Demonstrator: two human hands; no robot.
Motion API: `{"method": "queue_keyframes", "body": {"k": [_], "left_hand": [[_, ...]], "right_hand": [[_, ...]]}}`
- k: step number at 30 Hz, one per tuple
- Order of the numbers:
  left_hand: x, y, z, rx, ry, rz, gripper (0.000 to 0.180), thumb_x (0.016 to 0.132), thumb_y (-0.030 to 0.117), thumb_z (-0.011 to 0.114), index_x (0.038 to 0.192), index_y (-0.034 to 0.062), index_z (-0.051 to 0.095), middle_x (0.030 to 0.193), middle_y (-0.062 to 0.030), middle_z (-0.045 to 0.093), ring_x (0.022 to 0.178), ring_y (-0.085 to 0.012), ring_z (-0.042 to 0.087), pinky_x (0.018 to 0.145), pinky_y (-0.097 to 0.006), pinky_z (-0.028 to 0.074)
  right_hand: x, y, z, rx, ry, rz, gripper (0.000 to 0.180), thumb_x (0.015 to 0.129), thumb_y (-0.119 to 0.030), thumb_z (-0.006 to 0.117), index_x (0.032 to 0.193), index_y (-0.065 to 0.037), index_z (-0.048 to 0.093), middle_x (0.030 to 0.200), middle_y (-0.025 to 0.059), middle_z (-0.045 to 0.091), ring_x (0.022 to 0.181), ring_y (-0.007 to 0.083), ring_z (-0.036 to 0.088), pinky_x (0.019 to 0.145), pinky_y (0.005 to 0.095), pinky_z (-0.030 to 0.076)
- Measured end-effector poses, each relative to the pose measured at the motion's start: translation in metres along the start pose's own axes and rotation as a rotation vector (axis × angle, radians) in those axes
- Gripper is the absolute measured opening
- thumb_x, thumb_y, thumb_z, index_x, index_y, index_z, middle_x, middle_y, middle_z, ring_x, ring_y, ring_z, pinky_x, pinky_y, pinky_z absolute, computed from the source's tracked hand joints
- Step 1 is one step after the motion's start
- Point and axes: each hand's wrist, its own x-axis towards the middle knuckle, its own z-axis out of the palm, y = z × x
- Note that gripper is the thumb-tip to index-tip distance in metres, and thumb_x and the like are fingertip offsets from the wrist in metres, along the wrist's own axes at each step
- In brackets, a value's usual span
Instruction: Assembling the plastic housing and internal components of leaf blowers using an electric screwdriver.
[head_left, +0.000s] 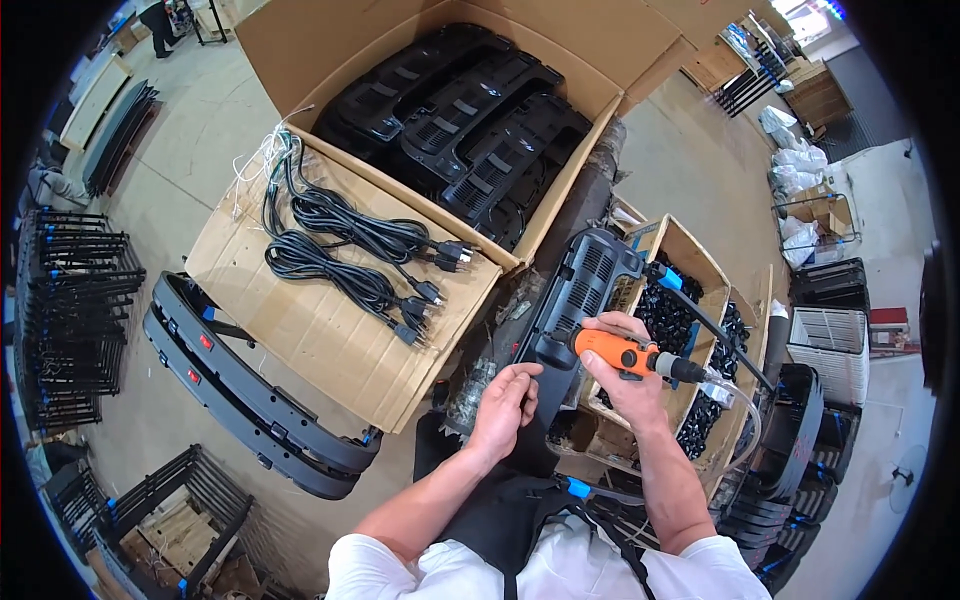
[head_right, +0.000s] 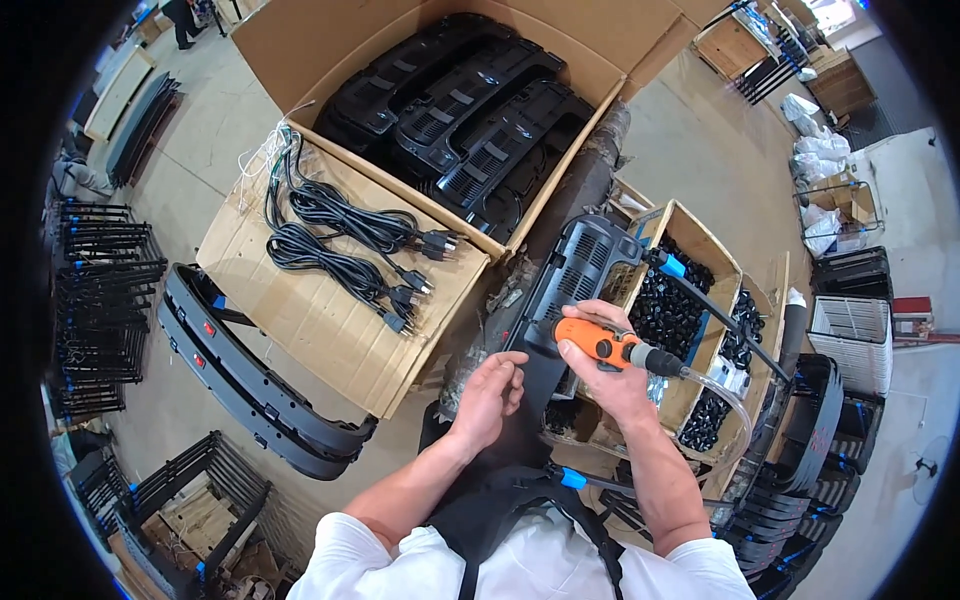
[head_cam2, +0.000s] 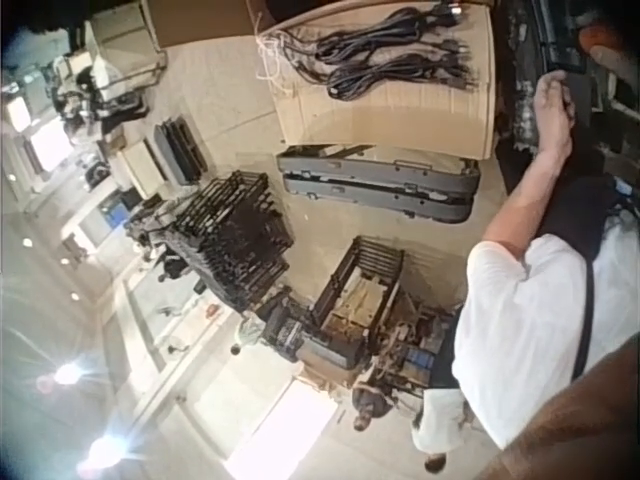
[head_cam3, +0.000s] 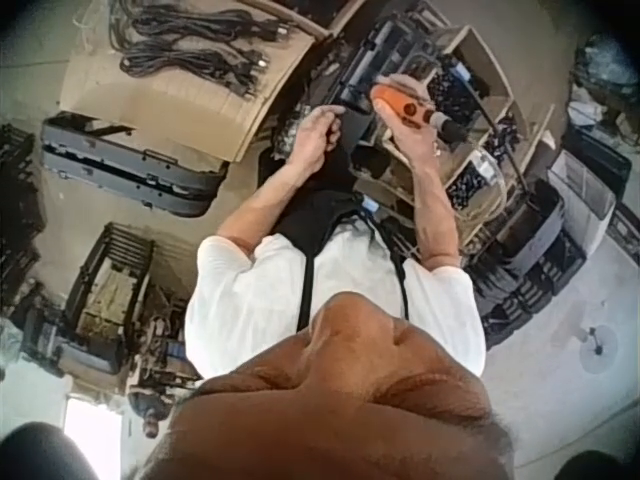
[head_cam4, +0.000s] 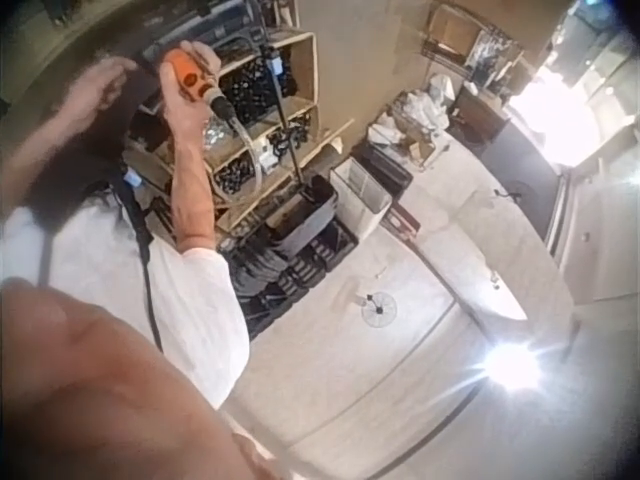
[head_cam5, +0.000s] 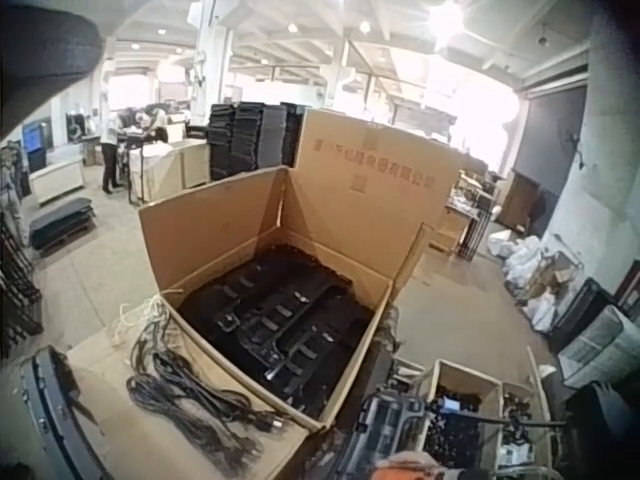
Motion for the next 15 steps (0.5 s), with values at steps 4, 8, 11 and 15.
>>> {"method": "queue_keyframes", "body": {"k": [4, 8, 11, 15], "left_hand": [[-0.004, -0.014, -0.002, -0.004, -0.073, 0.009, 0.020, 0.110, 0.012, 0.048, 0.123, 0.0048, 0.061, 0.097, -0.0015, 0.062, 0.076, -0.0105, 0.057, 0.063, -0.026, 0.045], [-0.005, -0.033, -0.006, -0.002, -0.105, -0.039, 0.021, 0.112, 0.014, 0.046, 0.124, 0.0032, 0.059, 0.099, -0.0036, 0.065, 0.075, -0.0109, 0.058, 0.062, -0.026, 0.046], [-0.001, -0.042, -0.011, 0.052, -0.163, -0.031, 0.024, 0.115, 0.019, 0.040, 0.126, 0.0039, 0.055, 0.096, -0.0058, 0.067, 0.070, -0.0101, 0.057, 0.058, -0.025, 0.045], [-0.001, -0.044, -0.012, 0.053, -0.163, -0.047, 0.023, 0.116, 0.021, 0.040, 0.124, 0.0041, 0.054, 0.097, -0.0062, 0.069, 0.069, -0.0098, 0.057, 0.057, -0.024, 0.044]], "right_hand": [[0.005, 0.005, 0.004, -0.068, -0.041, -0.020, 0.051, 0.090, -0.002, 0.078, 0.135, -0.003, 0.055, 0.130, 0.0142, 0.069, 0.119, 0.0213, 0.066, 0.107, 0.0371, 0.053], [0.010, 0.005, 0.010, -0.111, -0.077, -0.010, 0.049, 0.090, -0.002, 0.077, 0.134, -0.004, 0.056, 0.130, 0.0138, 0.069, 0.119, 0.0213, 0.067, 0.107, 0.0376, 0.053], [0.013, 0.002, 0.013, -0.126, -0.090, 0.002, 0.049, 0.089, -0.002, 0.077, 0.133, -0.004, 0.057, 0.129, 0.0136, 0.070, 0.119, 0.0209, 0.066, 0.107, 0.0367, 0.052], [0.013, -0.006, 0.018, -0.183, -0.139, -0.005, 0.050, 0.088, -0.002, 0.078, 0.133, -0.003, 0.058, 0.128, 0.0137, 0.070, 0.118, 0.0208, 0.067, 0.106, 0.0361, 0.053]]}}
